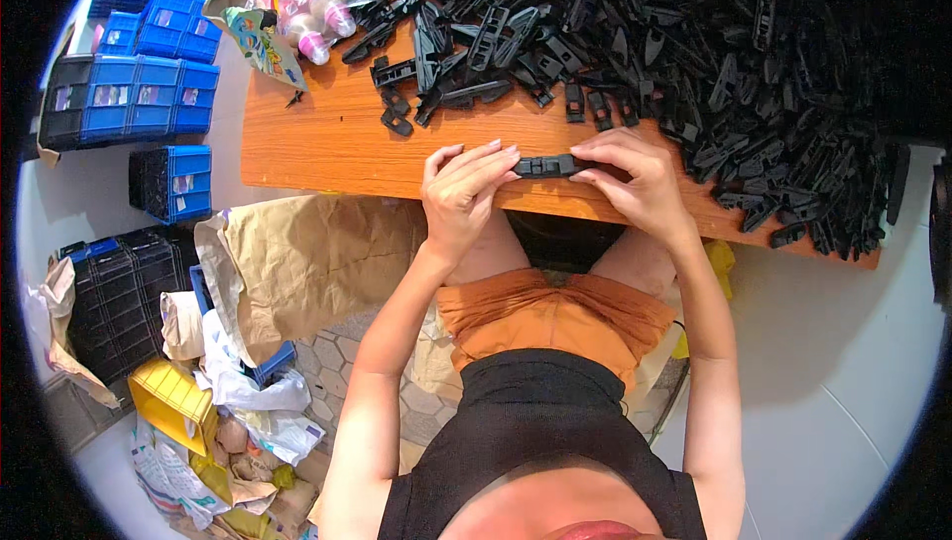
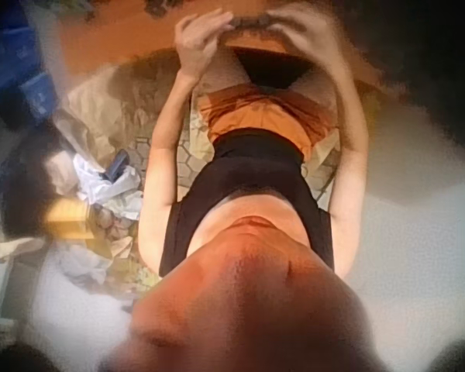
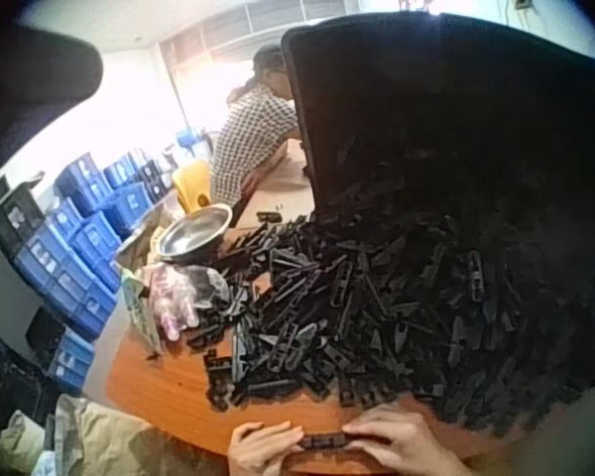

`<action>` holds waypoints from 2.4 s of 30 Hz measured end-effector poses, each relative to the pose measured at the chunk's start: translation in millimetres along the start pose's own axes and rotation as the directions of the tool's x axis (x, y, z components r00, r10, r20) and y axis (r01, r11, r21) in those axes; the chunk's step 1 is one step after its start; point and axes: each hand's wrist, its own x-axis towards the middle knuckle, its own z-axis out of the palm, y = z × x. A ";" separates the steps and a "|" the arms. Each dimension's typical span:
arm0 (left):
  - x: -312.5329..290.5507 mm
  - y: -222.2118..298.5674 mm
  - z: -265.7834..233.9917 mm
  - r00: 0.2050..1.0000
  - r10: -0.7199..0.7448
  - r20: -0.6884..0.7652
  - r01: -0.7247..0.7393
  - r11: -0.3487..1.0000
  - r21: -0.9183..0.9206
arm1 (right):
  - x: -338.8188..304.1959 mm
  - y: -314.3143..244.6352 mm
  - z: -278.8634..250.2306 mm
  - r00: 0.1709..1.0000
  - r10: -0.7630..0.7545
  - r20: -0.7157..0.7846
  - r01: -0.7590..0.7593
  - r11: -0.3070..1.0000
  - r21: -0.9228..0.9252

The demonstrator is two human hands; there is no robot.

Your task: Assembling small black plastic mechanical parts on a desk.

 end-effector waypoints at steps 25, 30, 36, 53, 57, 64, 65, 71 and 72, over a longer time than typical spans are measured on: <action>3.3 0.2 -0.4 0.996 0.055 0.064 -0.054 0.998 -0.013 | -4.7 -7.4 15.0 1.000 -0.020 0.011 0.019 0.999 0.046; 37.4 3.5 -8.0 0.988 0.135 -0.078 -0.111 0.962 0.249 | -22.5 -21.9 -17.1 0.943 -0.206 0.260 0.211 0.978 0.012; 61.2 -8.2 7.0 0.979 0.154 -0.135 -0.096 0.927 0.362 | 5.7 -23.8 -2.8 0.943 0.216 -0.252 -0.257 0.956 -0.143; 2.4 11.4 2.8 0.990 -0.125 -0.058 0.119 0.988 -0.095 | -3.9 -21.3 5.8 0.932 -0.056 -0.359 -0.058 0.952 -0.299; 3.7 6.2 2.7 0.999 -0.018 -0.038 0.018 1.000 -0.011 | -12.9 -24.4 21.5 0.926 0.219 -0.306 -0.150 0.961 0.234; 2.9 3.2 5.2 0.999 -0.042 -0.023 0.040 0.998 -0.050 | -17.7 -18.9 14.3 0.978 0.098 -0.184 -0.088 0.994 0.060; 3.6 4.2 4.0 0.999 -0.047 -0.024 0.045 0.997 -0.058 | -16.6 -19.8 12.3 0.980 0.102 -0.170 -0.096 0.994 0.044; 4.0 8.0 -0.7 0.995 -0.095 0.020 0.096 0.991 -0.090 | -12.0 -22.9 1.8 0.988 0.140 -0.065 -0.139 0.990 0.021; 3.8 9.1 -2.9 0.992 -0.115 0.058 0.119 0.991 -0.063 | -11.3 -22.6 0.9 0.993 0.109 -0.050 -0.110 0.994 -0.024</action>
